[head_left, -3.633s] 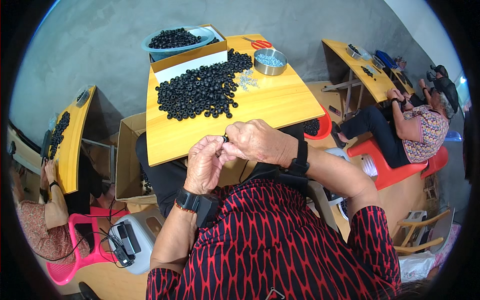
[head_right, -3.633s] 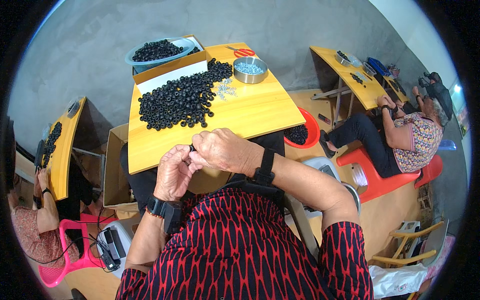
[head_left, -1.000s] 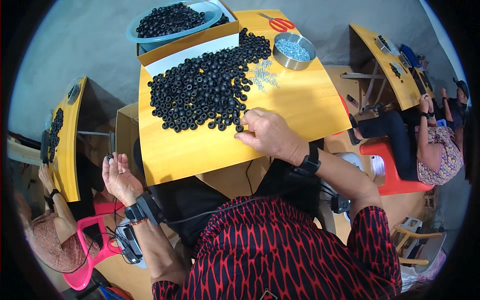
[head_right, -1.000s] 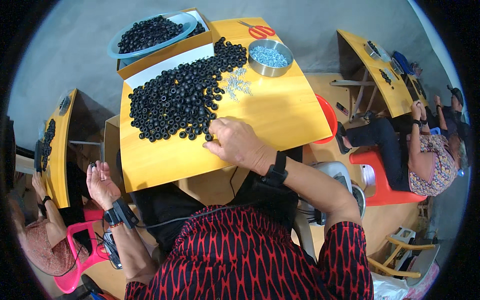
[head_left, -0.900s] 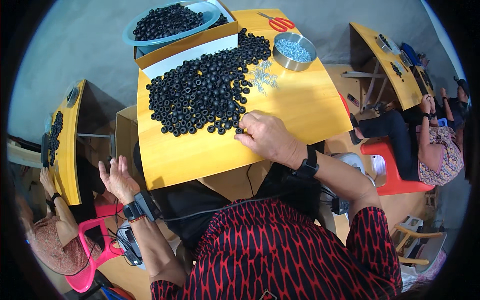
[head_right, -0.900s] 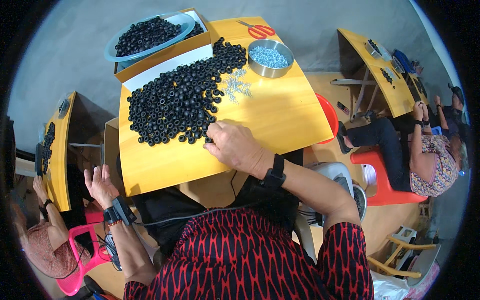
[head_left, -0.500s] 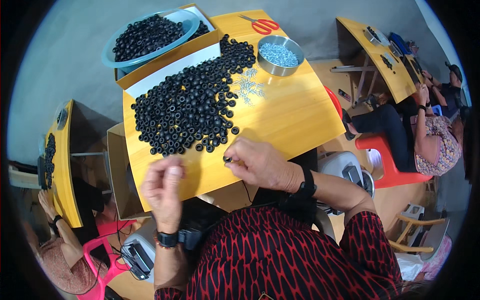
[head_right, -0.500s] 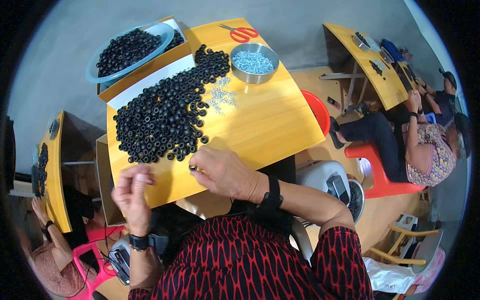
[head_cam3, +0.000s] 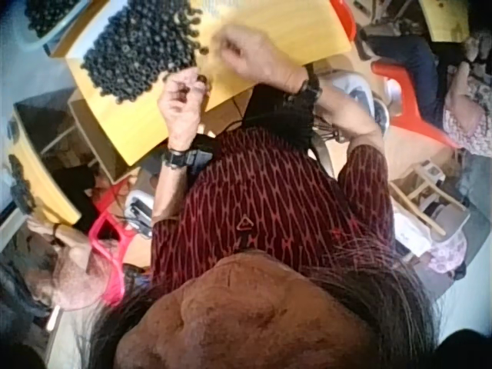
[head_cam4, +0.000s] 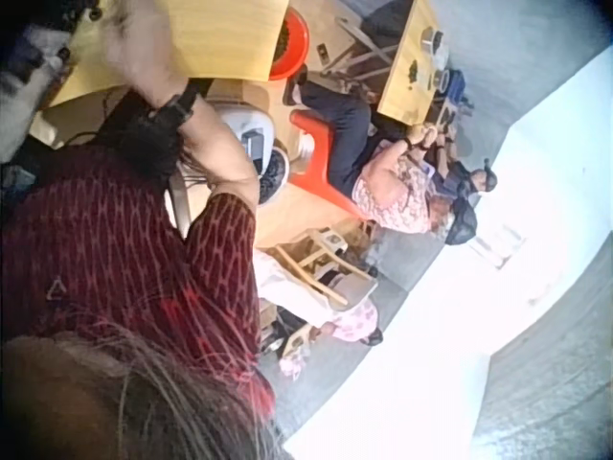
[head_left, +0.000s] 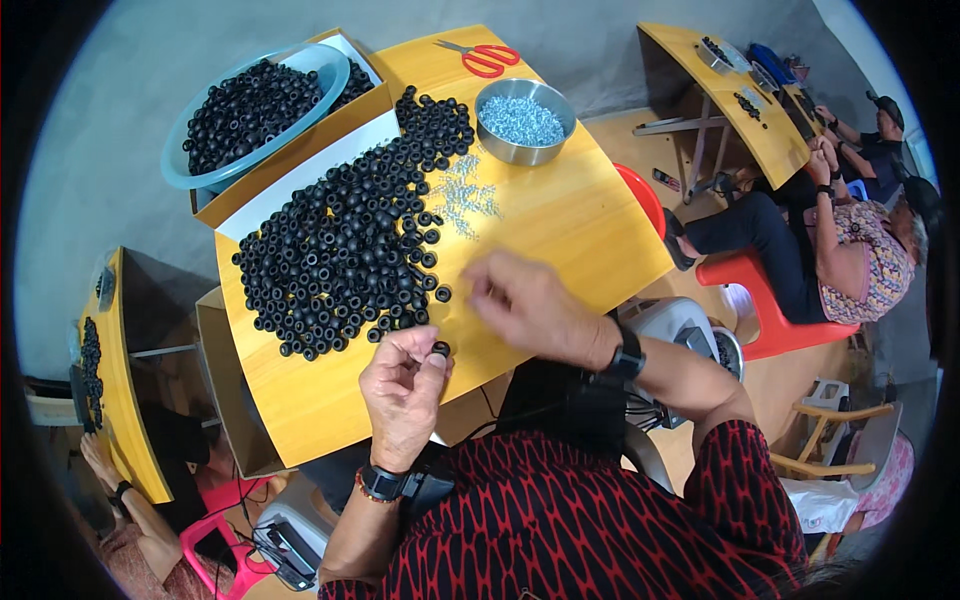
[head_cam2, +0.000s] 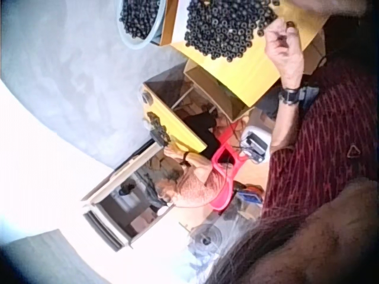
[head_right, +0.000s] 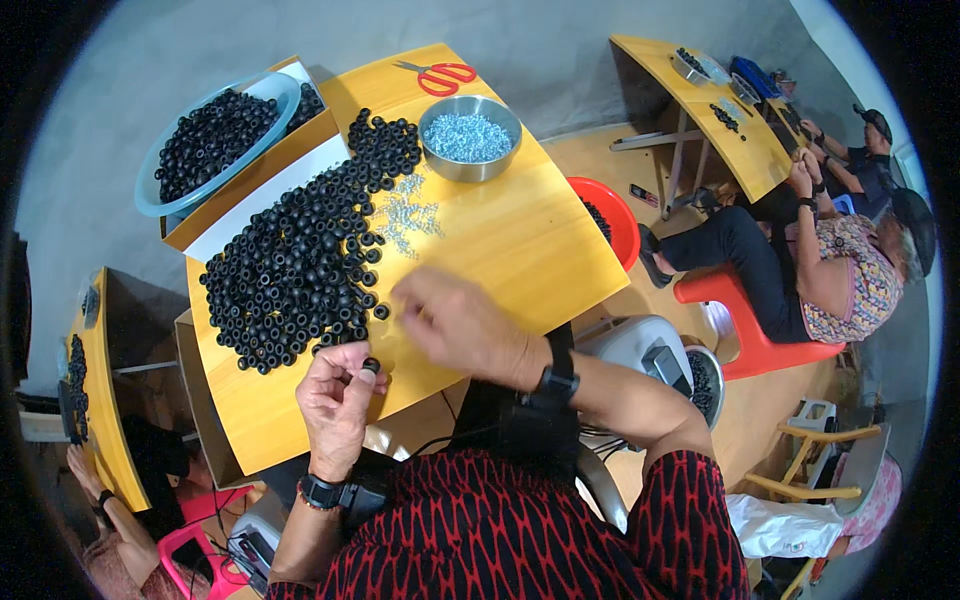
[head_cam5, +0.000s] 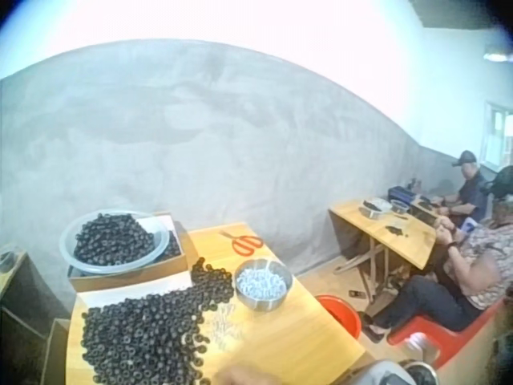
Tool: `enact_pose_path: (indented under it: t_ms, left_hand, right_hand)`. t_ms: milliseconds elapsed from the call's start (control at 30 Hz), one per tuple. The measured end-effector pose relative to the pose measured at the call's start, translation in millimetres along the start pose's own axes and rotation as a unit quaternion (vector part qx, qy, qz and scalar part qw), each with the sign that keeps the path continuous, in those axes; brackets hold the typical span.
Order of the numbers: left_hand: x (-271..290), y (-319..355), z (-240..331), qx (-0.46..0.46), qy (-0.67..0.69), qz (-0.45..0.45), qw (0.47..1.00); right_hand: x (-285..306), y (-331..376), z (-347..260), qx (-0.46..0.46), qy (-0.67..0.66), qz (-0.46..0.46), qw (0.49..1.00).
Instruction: Assembling black plastic rings by manually inserting small metal pins into the center hole.
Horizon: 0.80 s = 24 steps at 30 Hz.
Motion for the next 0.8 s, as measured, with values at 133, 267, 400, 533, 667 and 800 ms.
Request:
enact_pose_path:
  t_ms: [133, 267, 400, 533, 667, 800]
  left_hand:
    - [-2, -2, -13, -0.060, -0.101, -0.054, 0.992]
    - [-2, -4, -11, -0.109, -0.141, -0.054, 0.982]
    - [4, -2, -13, -0.095, -0.122, -0.043, 0.987]
    - [5, -2, -15, -0.096, -0.112, -0.050, 0.988]
    - [5, -2, -10, -0.046, -0.086, -0.020, 0.995]
    - [7, -4, -11, -0.051, -0.075, -0.010, 0.996]
  right_hand:
    - [23, -36, 29, -0.016, 0.117, 0.048, 0.992]
    - [16, -47, 32, -0.037, 0.183, -0.006, 0.982]
    - [10, -46, 35, -0.033, 0.191, -0.014, 0.981]
    - [14, -42, 35, -0.022, 0.167, -0.011, 0.986]
    - [15, -29, 19, 0.003, 0.110, -0.023, 0.994]
    - [10, -20, -9, 0.056, 0.063, -0.046, 0.995]
Point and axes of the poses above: each hand's wrist, its own y-axis away from the middle knuckle, its own x-axis out of the back of the hand, z = x × y, the point moved 5 cm from there along -y, towards the middle knuckle, and after that the axes turned 3 degrees about -x, right-handed, at the moved point
